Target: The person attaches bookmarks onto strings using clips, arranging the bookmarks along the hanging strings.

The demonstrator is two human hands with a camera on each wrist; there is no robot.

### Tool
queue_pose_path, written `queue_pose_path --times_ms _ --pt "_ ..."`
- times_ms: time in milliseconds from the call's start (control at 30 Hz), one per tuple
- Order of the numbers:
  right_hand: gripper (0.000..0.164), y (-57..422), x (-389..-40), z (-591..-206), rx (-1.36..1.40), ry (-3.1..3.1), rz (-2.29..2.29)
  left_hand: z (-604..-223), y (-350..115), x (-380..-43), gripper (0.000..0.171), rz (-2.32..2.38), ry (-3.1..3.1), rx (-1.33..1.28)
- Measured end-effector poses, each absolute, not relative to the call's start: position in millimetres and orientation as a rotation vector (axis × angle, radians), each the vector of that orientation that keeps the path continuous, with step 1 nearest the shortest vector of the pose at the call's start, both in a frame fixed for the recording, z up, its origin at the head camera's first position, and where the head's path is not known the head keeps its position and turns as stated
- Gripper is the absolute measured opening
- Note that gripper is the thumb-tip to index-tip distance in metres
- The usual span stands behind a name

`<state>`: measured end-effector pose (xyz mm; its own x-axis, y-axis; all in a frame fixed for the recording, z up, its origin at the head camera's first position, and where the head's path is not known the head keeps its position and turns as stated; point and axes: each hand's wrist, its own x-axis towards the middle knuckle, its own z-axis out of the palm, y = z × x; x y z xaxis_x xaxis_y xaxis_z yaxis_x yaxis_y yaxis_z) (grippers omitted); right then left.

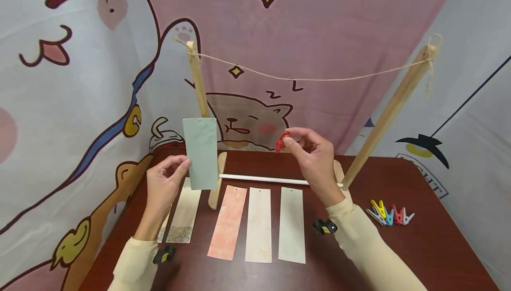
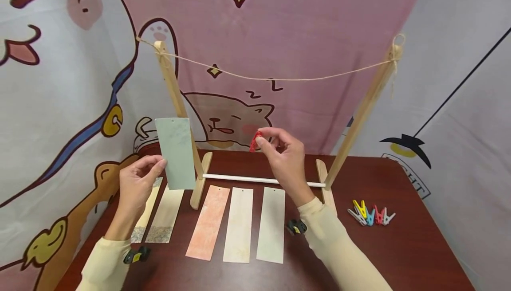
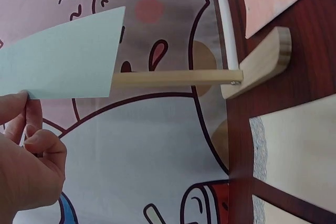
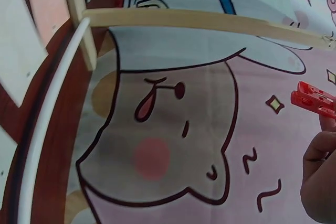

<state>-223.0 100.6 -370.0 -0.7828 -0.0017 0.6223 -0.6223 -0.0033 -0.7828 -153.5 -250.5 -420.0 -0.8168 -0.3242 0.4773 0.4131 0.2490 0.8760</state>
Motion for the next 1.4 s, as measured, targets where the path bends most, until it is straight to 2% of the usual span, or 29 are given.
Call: queue_pose_path --times_ms 1400 --pt "0.022 19.5 -237.3 -265.1 0.884 -1.593 1.843 -372.6 -227.6 -192.2 0.012 -1.601 -1.902 -0.175"
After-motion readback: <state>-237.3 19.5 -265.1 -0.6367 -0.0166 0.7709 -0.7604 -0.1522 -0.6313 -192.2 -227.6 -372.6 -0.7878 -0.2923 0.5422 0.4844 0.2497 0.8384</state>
